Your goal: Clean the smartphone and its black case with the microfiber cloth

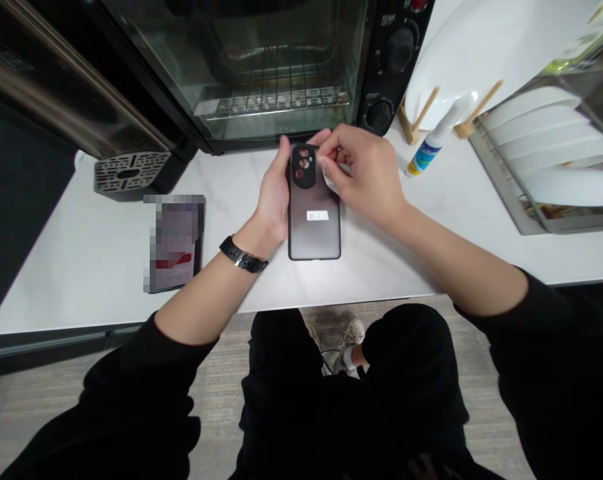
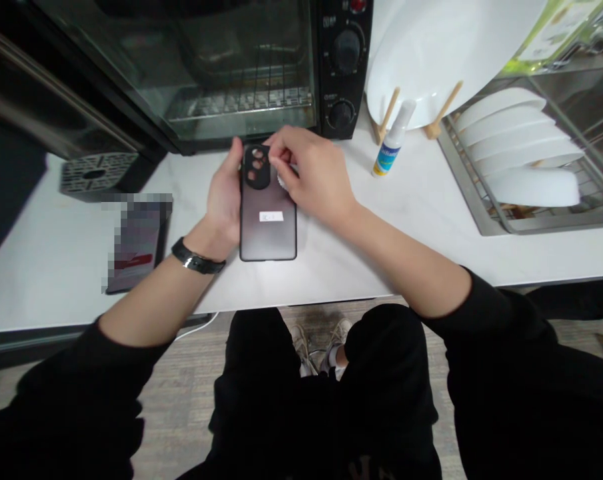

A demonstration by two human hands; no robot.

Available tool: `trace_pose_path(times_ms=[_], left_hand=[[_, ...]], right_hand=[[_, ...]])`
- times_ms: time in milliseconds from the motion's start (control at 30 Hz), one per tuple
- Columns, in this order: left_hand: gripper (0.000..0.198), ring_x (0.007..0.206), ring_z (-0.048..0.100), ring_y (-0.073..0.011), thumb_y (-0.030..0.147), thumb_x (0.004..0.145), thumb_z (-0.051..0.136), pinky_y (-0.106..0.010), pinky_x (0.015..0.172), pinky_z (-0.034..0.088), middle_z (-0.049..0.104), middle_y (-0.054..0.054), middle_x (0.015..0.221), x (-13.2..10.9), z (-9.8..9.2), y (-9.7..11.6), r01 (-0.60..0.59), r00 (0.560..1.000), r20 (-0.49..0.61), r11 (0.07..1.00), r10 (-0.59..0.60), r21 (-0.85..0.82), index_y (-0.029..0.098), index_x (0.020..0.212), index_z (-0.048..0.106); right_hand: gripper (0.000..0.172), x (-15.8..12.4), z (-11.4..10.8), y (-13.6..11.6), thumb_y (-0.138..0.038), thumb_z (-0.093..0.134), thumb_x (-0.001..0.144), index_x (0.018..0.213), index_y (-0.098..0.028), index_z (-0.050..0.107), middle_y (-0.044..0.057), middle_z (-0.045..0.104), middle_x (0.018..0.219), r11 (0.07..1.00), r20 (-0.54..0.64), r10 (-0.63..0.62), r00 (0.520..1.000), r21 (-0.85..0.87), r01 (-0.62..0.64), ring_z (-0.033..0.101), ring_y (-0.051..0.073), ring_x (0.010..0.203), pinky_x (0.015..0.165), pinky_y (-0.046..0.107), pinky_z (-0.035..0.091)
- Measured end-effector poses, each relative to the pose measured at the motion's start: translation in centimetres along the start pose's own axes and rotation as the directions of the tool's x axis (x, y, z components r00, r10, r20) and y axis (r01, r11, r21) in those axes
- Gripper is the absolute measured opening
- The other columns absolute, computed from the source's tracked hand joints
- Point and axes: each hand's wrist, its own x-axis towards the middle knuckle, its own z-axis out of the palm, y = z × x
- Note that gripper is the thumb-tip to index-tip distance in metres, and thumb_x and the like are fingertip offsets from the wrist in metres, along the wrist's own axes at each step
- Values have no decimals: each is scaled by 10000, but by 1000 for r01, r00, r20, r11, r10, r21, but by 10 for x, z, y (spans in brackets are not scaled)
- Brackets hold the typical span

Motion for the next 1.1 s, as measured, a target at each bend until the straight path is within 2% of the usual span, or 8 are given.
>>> trace_pose_path(times_ms=[133, 333, 467, 567, 633, 767, 933, 1100], left_hand=[[433, 1137, 798, -325, 472, 1099, 524, -424, 798, 713, 798, -38, 1229, -2, 2, -12, 126, 988, -89, 992, -126, -7, 318, 1499, 586], [456, 1181, 775, -264, 439, 1115, 496, -316, 858, 671, 784, -40, 1083, 2, -3, -12, -9, 1000, 0, 1000, 9, 28, 246, 1521, 571], [623, 1124, 781, -276, 575, 1138, 267, -368, 877, 645, 758, -66, 935, 0, -2, -5, -57, 988, 150, 992, 40, 112, 233, 1606, 493], [670, 1035, 769, -253, 609, 1127, 183, -353, 811, 632, 768, -71, 1002, -2, -6, 5, -187, 967, 195, 975, 161, 122, 273, 1664, 401], [661, 1068, 740, -226, 587, 1130, 126, -332, 806, 627, 773, -54, 1078, -1, -10, 13, -267, 951, 189, 959, 245, 97, 309, 1701, 312], [650, 1215, 694, -213, 559, 1133, 60, -325, 860, 624, 776, -20, 1124, 2, -17, 25, -340, 932, 157, 938, 327, 68, 340, 1729, 197], [547, 1377, 647, -261, 550, 1139, 276, -391, 1080, 597, 781, -55, 1225, 8, -15, 11, -240, 970, 96, 943, 223, 231, 255, 1447, 618], [484, 1309, 711, -290, 482, 1150, 360, -422, 1026, 639, 774, -56, 1161, 6, -6, -11, -139, 990, 44, 951, 132, 277, 154, 1234, 706]], right_hand=[[116, -1, 1, 0, -194, 685, 976, 880, -242, 642, 8, 695, 832, 993, -90, 56, 994, 105, -46, 619, 165, 732, 703, 351, 482], [112, -5, -3, -16, -249, 663, 1005, 894, -255, 652, 11, 698, 856, 993, 166, -82, 983, 96, 66, 625, 197, 781, 765, 379, 494], [125, -14, 4, -24, -293, 632, 1036, 939, -227, 675, 11, 725, 893, 956, 341, -282, 897, 181, 232, 646, 176, 816, 769, 333, 467], [158, -19, 8, -29, -259, 580, 1055, 941, -206, 678, 10, 724, 909, 907, 415, -418, 808, 246, 342, 649, 165, 826, 769, 314, 450], [182, -19, 7, -31, -250, 546, 1064, 941, -207, 673, 8, 708, 906, 905, 444, -425, 788, 215, 367, 638, 167, 826, 779, 317, 446], [194, -12, 1, -26, -257, 499, 1072, 959, -219, 651, 24, 694, 946, 937, 414, -341, 844, 74, 342, 646, 200, 896, 845, 347, 474], [185, -4, -3, -9, -314, 513, 1085, 946, -252, 619, 42, 695, 953, 971, 157, -194, 968, -110, 212, 641, 216, 889, 833, 365, 502], [221, -4, -4, -8, -369, 493, 1106, 958, -268, 622, 61, 709, 998, 989, -18, -81, 997, -123, 78, 666, 245, 944, 849, 405, 528]])
